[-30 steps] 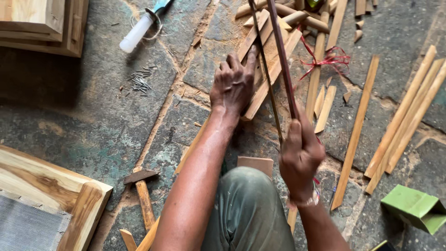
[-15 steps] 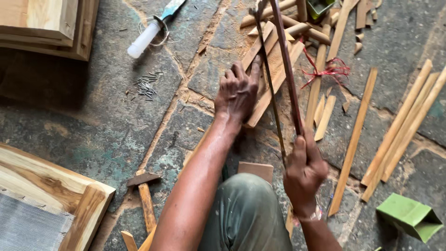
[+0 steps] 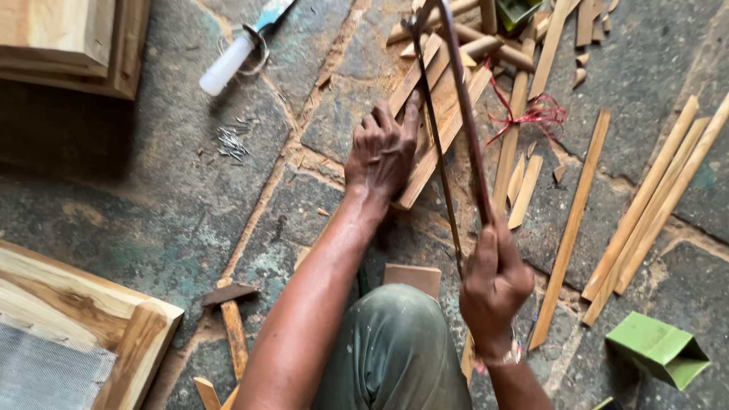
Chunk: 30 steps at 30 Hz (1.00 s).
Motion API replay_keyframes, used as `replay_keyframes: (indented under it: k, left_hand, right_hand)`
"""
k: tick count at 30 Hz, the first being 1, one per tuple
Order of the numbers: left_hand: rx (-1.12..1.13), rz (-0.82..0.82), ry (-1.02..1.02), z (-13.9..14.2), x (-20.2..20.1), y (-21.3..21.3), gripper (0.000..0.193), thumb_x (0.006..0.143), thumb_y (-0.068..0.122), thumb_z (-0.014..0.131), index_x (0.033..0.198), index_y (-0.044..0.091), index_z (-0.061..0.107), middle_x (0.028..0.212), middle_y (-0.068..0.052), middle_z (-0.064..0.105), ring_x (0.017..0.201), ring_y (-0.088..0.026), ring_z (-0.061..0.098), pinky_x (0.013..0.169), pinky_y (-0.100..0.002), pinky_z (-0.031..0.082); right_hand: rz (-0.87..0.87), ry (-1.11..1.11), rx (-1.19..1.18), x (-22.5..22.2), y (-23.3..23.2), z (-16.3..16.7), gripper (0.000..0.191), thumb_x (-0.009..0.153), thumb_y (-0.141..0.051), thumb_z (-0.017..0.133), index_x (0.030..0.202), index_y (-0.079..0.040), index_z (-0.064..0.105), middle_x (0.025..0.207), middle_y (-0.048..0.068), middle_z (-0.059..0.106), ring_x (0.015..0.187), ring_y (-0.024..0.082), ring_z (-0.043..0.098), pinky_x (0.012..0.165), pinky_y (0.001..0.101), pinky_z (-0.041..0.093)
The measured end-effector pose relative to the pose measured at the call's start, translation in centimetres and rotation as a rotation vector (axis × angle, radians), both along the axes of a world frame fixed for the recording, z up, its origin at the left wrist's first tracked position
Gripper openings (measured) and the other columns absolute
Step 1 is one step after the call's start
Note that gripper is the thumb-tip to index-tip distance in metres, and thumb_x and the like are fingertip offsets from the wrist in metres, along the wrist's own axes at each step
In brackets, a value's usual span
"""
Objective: The person assembles a wooden frame with a mesh screen by cutting wooden strips to size, marking them, and nailing them to the frame. The person uses a hand saw, hammer, and pencil to prepare and attach the pieces.
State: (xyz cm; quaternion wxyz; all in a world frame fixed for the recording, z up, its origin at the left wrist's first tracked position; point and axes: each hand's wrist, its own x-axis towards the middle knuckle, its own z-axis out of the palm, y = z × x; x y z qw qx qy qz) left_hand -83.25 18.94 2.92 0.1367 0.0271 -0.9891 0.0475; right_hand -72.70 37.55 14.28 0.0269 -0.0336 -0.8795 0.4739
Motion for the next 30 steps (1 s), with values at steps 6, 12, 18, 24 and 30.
replay_keyframes:
  k: [6, 12, 18, 24, 30]
  left_hand:
    - [0.054, 0.000, -0.083, 0.4, 0.0, 0.3, 0.049, 0.103, 0.007, 0.045, 0.152, 0.011, 0.045, 0.094, -0.017, 0.062, 0.064, -0.019, 0.059, 0.045, -0.029, 0.050]
    - [-0.031, 0.011, 0.032, 0.6, 0.2, 0.4, 0.051, 0.103, 0.011, 0.046, 0.154, 0.014, 0.043, 0.101, -0.022, 0.064, 0.062, -0.017, 0.058, 0.045, -0.027, 0.050]
    - [0.115, -0.017, -0.108, 0.8, 0.6, 0.5, 0.051, 0.107, 0.025, 0.048, 0.156, 0.010, 0.040, 0.097, -0.021, 0.065, 0.059, -0.017, 0.057, 0.043, -0.029, 0.048]
    - [-0.006, -0.002, -0.023, 1.2, 0.0, 0.2, 0.052, 0.105, 0.016, 0.050, 0.156, 0.011, 0.043, 0.095, -0.019, 0.064, 0.060, -0.017, 0.057, 0.044, -0.028, 0.049]
    - [0.064, -0.016, 0.008, -0.1, 0.1, -0.2, 0.053, 0.102, 0.009, 0.048, 0.155, 0.011, 0.044, 0.095, -0.019, 0.062, 0.061, -0.019, 0.057, 0.046, -0.030, 0.050]
  right_hand:
    - [0.226, 0.381, -0.158, -10.7, -4.9, -4.2, 0.033, 0.113, -0.012, 0.053, 0.140, 0.004, 0.062, 0.108, 0.016, 0.074, 0.086, 0.014, 0.063, 0.074, 0.0289, 0.053]
    - [0.058, 0.088, -0.032, -0.9, -0.3, -0.6, 0.041, 0.109, -0.013, 0.051, 0.147, 0.000, 0.062, 0.104, 0.012, 0.074, 0.056, 0.013, 0.048, 0.051, 0.0306, 0.040]
    - [0.046, 0.040, -0.079, -8.0, -3.0, -3.5, 0.037, 0.112, -0.013, 0.053, 0.142, 0.002, 0.066, 0.096, 0.031, 0.062, 0.076, 0.026, 0.051, 0.069, 0.0367, 0.045]
    - [0.148, 0.135, -0.052, -3.0, 0.5, -3.1, 0.038, 0.114, -0.016, 0.049, 0.147, -0.001, 0.060, 0.098, 0.017, 0.066, 0.088, 0.022, 0.060, 0.077, 0.0374, 0.048]
    - [0.129, 0.095, -0.122, -5.8, -1.8, -2.3, 0.036, 0.115, -0.014, 0.051, 0.147, -0.001, 0.062, 0.076, 0.009, 0.054, 0.064, 0.014, 0.045, 0.057, 0.0324, 0.039]
